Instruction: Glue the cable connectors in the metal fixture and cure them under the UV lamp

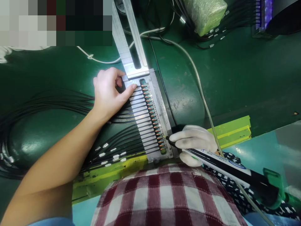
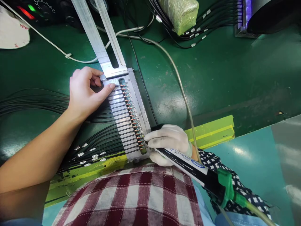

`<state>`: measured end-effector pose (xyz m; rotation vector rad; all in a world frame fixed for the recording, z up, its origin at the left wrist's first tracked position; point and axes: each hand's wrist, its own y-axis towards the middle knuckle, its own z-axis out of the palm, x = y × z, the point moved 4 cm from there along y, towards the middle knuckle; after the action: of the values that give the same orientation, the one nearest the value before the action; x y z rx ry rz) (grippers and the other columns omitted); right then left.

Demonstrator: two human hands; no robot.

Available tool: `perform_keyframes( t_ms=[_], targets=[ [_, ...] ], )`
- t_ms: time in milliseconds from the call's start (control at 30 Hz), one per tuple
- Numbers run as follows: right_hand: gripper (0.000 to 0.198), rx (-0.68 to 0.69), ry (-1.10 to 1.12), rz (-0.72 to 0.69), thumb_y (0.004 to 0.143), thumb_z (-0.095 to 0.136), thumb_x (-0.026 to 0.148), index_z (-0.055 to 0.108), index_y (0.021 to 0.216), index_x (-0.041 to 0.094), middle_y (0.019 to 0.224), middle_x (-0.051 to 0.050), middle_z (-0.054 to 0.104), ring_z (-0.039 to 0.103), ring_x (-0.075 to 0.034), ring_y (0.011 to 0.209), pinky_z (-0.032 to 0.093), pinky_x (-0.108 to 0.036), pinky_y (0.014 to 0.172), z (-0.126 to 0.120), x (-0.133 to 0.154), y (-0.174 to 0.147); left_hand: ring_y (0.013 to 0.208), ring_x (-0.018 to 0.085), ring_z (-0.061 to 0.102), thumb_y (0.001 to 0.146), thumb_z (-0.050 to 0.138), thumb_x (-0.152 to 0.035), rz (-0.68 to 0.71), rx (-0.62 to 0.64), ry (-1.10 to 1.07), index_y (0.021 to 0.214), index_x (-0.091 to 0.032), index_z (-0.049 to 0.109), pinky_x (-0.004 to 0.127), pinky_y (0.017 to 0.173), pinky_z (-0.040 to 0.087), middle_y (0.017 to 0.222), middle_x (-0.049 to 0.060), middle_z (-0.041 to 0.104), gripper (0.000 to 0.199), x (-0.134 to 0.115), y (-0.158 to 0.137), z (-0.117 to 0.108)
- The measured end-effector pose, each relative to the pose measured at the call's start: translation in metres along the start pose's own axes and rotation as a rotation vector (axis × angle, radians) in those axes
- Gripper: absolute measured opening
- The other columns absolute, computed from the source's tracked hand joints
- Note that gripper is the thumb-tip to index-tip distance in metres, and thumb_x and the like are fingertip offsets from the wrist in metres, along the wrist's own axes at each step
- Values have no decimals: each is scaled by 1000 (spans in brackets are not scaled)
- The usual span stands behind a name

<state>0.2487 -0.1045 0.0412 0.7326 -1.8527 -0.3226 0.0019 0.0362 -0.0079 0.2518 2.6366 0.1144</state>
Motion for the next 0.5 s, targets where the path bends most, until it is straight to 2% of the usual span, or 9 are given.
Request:
perform_keyframes(
  t_ms=[500],
  targets=[
    [12,46,-8,-5,78,63,16,60,88,20,83,-11,77,69,-17,58,48,-28,49,-2,0,3,91,26,57,80,66,-48,-2,-15,-32,93,-26,55,48,89,43,79,1,56,28,-3,0,-2]
  ],
)
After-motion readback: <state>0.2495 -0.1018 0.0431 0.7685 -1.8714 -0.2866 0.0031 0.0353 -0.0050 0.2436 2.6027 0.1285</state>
